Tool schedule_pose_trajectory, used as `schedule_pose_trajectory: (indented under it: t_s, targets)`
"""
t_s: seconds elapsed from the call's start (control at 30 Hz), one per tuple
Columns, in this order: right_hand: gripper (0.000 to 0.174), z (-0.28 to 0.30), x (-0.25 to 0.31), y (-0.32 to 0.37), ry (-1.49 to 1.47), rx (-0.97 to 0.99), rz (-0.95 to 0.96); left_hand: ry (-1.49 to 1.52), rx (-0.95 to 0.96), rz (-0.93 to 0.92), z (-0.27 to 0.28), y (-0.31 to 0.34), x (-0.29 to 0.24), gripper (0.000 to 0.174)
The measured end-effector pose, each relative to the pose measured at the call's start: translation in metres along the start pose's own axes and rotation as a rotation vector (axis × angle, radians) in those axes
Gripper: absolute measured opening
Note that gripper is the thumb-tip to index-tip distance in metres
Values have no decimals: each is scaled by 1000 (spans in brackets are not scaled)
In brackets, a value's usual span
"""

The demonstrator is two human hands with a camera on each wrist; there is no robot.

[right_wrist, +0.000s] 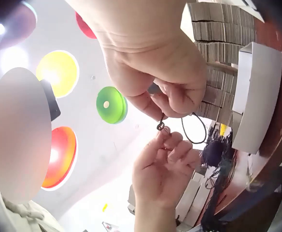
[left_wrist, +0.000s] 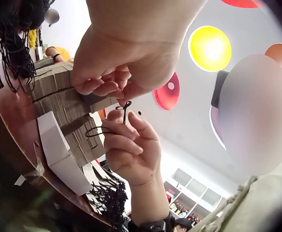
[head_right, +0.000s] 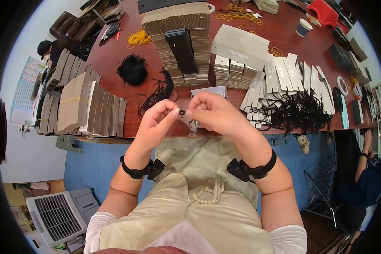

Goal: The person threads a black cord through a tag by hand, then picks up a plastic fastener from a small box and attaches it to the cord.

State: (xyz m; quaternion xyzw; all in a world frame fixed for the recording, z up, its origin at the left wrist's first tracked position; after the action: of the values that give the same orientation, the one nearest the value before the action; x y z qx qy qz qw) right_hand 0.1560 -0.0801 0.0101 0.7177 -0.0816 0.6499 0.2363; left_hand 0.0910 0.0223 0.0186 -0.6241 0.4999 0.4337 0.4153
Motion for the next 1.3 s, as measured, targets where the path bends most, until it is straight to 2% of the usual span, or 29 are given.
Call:
schedule_pose_trajectory:
  t_s: [0.17,0.27,0.5,0.6,0.7,0.8,0.9,0.97,1.07,1.1,1.23,1.27,1.3]
  targets:
    - [9,9,3,-2,185,-172,120,41,-6,70,-4,2,3,6]
    - [11,11,7,5,243,-191,28,61,-8,78,-3,2,5,7]
    - [14,16,13,7,382,-258,37,67,9,124,1,2,9,10]
    - [15,15,15,8,403,-268,41,-28,-1,175,1,2,7,13]
    - [14,15,21,9,419,-272,51,29,20,148,-8,2,9,15]
    - [10,15,25,10,438,-263,98,26,44,112,-7,4,3,15]
    - [6,17,25,12,428,-227,166,-37,200,-150,-20,9,-15,13]
    - [4,14,29,14,367,-199,209,-22,270,-192,-25,11,-22,11]
    - [3,25,53,26,540,-266,296,-31,340,-300,-20,14,-35,12]
    - [4,31,59,27,560,-313,402,-6,338,-326,-19,14,-41,14]
    - [7,1,82,38,914,-224,676,478,287,10,-26,3,-11,11]
    - [8,-7,82,34,970,-213,681,566,292,117,-32,2,-4,13]
    - [8,-13,81,31,1027,-202,686,481,218,230,-34,3,7,19]
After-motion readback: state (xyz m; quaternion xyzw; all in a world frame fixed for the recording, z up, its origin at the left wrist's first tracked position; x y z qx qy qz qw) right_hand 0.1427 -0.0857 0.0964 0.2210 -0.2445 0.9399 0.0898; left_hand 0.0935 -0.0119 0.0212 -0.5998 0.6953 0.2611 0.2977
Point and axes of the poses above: each hand's wrist, its own y-axis away from the middle knuckle, its own z-axis out of the back of the hand, x = y × z, the point moved 9 cm from there along -y, towards the middle knuckle, and after that the axes turned 14 degrees about y, right-handed, at the moved point
